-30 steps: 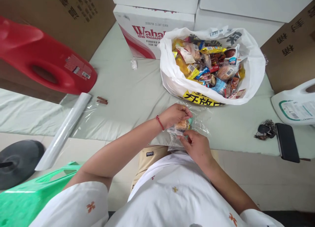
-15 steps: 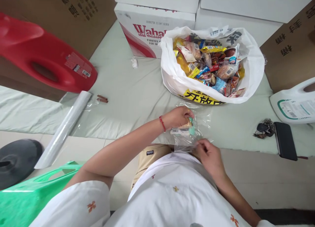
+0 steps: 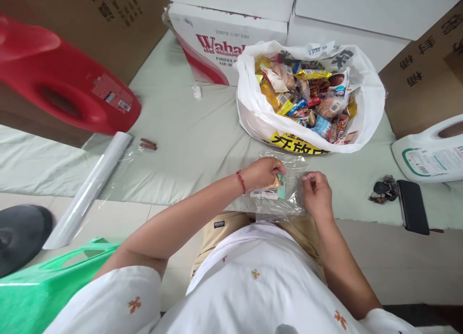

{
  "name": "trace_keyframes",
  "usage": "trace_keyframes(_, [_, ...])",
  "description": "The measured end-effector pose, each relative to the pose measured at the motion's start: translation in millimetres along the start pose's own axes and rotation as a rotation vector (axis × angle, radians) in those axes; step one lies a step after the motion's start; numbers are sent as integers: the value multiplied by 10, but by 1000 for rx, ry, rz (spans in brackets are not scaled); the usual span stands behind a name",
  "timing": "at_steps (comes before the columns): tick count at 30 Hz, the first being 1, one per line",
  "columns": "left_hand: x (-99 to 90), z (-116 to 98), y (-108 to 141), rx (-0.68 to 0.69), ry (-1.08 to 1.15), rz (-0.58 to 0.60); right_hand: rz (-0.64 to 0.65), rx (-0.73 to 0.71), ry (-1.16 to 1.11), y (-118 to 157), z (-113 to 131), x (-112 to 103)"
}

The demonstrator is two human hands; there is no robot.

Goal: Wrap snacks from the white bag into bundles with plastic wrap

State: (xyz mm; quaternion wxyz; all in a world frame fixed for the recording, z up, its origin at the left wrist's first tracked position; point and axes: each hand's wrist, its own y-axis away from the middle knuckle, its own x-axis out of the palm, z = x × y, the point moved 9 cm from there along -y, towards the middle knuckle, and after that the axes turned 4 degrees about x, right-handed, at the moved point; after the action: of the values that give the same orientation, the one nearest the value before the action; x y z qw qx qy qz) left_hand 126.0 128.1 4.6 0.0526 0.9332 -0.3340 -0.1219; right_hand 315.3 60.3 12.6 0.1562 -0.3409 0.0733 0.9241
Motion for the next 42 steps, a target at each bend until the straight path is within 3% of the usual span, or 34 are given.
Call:
trace_keyframes(4, [23, 62, -29, -18, 62, 16, 63, 93, -290, 51, 78, 18])
trace_keyframes(9, [43, 17, -38, 11, 171, -62, 81, 24, -431, 187, 446, 174])
trace_keyframes(16, [-30, -19, 39, 70, 244, -177, 135, -215, -62, 412, 955, 475])
trace_keyframes(22, [-117, 100, 138, -35, 772, -262, 269, -351, 303, 414, 1122, 681])
trace_keyframes(25, [-169, 97, 175, -97, 908, -303, 308, -401, 543, 499, 1186, 752])
trace_keyframes(28, [-265, -32, 152, -71, 795, -301, 330, -464, 709, 594, 1260, 810])
trace_keyframes(33, [-433, -258, 25, -40, -26, -288, 415, -477, 842, 624, 1296, 929])
trace_keyframes(35, [-468, -285, -22, -54, -253, -299, 440, -458, 863, 606, 1281, 965])
trace_keyframes(37, [-475, -298, -60, -32, -301, -301, 432, -467, 865, 591, 1276, 983])
trace_keyframes(42, [-493, -200, -92, -31, -44, -276, 369, -520, 862, 569, 1246, 990])
